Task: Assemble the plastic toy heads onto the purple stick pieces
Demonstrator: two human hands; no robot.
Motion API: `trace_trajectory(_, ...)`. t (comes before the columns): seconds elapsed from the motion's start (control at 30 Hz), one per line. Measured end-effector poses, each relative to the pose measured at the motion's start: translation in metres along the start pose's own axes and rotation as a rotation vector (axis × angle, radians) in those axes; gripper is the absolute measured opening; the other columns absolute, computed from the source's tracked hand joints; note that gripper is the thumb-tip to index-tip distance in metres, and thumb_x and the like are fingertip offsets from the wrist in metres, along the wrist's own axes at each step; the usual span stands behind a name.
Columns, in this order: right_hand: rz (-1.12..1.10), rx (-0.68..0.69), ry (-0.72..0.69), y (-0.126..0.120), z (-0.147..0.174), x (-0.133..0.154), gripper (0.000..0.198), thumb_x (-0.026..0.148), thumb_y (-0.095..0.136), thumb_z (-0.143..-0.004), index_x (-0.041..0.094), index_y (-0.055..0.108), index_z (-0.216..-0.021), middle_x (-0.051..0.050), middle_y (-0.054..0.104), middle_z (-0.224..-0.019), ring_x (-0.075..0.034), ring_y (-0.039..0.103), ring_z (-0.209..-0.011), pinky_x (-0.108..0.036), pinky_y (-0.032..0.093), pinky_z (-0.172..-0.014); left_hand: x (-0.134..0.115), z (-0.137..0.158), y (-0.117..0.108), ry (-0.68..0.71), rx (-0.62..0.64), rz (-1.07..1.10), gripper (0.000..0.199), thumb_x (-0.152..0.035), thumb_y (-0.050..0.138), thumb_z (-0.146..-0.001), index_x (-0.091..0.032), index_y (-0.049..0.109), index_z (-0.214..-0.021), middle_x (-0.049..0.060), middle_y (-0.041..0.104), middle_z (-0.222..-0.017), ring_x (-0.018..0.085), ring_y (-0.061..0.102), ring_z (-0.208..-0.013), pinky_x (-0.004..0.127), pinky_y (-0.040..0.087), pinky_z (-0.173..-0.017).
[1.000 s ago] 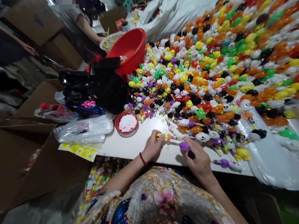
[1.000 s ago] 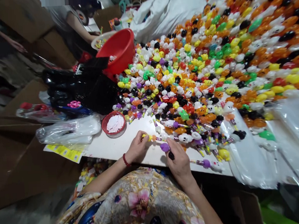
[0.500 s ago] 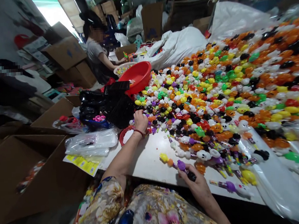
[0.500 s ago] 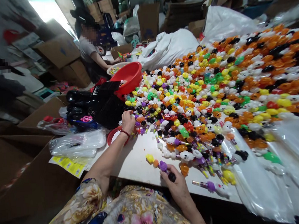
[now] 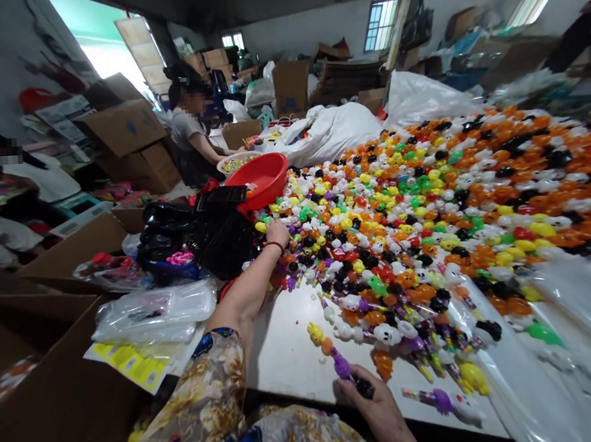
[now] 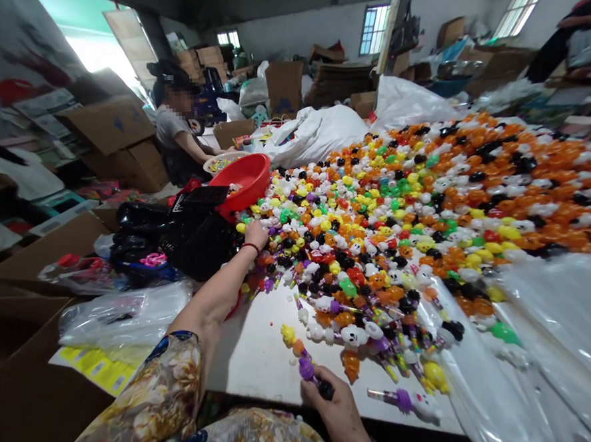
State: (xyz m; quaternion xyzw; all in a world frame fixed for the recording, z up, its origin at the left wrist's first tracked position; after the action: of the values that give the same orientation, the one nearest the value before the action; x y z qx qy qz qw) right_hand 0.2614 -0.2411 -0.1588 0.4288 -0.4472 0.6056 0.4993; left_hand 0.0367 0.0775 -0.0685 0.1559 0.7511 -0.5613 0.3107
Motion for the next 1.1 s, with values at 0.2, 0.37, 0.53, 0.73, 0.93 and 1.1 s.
trace_trajectory(0.2, -0.020, -0.044, 0.038, -0.011, -0.003, -0.006, 0.057, 0.066, 0.065, -0.077, 0.021, 0.073, -0.112, -0.006, 0.073, -0.082, -0.025, 0.070, -0.076, -0.037, 0.059, -0.071, 0.016, 0.037, -0.010, -0.010, -0.015, 0.359, 0.024, -0.029, 0.059, -0.083, -0.015, 0.063, -0.103, 0.012, 0.065, -0.107, 0.023, 0.060, -0.102, 0.036, 0.046, -0.092)
trace_trajectory(0.37, 0.173, -0.068, -0.191, -0.012, -0.013, 0.019, 0.054, 0.062, 0.057, -0.084, 0.020, 0.073, -0.113, -0.013, 0.074, -0.110, -0.031, 0.066, -0.111, -0.046, 0.054, -0.094, 0.030, 0.120, -0.017, -0.031, 0.416, 0.910, 0.046, -0.043, 0.073, -0.071, -0.018, 0.067, -0.108, 0.005, 0.067, -0.101, 0.014, 0.058, -0.083, 0.028, 0.047, -0.077)
trace_trajectory(0.53, 0.326, -0.131, -0.303, -0.003, -0.009, 0.044, 0.041, 0.048, 0.054, -0.091, 0.022, 0.065, -0.121, -0.008, 0.075, -0.101, -0.023, 0.071, -0.091, -0.036, 0.058, -0.081, 0.037, 0.202, -0.026, -0.168, 0.649, 0.958, 0.047, -0.056, 0.074, -0.070, -0.019, 0.065, -0.099, 0.001, 0.059, -0.085, 0.011, 0.051, -0.074, 0.023, 0.044, -0.066)
trace_trajectory(0.73, 0.390, -0.106, -0.518, 0.005, -0.002, 0.061, 0.029, 0.033, 0.047, -0.098, 0.023, 0.068, -0.116, -0.010, 0.074, -0.105, -0.024, 0.069, -0.098, -0.038, 0.056, -0.088, 0.033, 0.251, -0.019, -0.211, 0.801, 0.876, 0.051, -0.069, 0.062, -0.073, -0.022, 0.052, -0.087, -0.003, 0.046, -0.078, 0.010, 0.041, -0.066, 0.021, 0.042, -0.058)
trace_trajectory(0.93, 0.544, -0.140, -0.605, 0.001, 0.007, 0.060, 0.029, 0.027, 0.048, -0.098, 0.021, 0.068, -0.117, -0.010, 0.071, -0.092, -0.023, 0.068, -0.087, -0.036, 0.057, -0.078, 0.024, 0.268, -0.019, -0.102, 0.881, 0.722, 0.059, -0.079, 0.049, -0.076, -0.022, 0.053, -0.088, -0.004, 0.043, -0.071, 0.011, 0.041, -0.063, 0.021, 0.042, -0.055)
trace_trajectory(1.1, 0.598, -0.038, -0.598, -0.002, 0.012, 0.061, 0.031, 0.028, 0.047, -0.098, 0.022, 0.067, -0.121, -0.009, 0.068, -0.090, -0.022, 0.066, -0.084, -0.034, 0.057, -0.076, 0.022, 0.270, -0.017, -0.019, 0.833, 0.645, 0.062, -0.083, 0.042, -0.078, -0.021, 0.052, -0.079, -0.003, 0.043, -0.068, 0.012, 0.040, -0.060, 0.025, 0.039, -0.051)
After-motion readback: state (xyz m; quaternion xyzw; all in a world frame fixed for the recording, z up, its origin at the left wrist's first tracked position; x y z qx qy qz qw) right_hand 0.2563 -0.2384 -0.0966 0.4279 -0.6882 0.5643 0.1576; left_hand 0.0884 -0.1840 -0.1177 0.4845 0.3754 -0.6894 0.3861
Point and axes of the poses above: each hand's wrist, its own z-axis away from the middle knuckle, its own y-axis out of the palm, x = y × z, the point moved 3 cm from there along -z, towards the middle knuckle
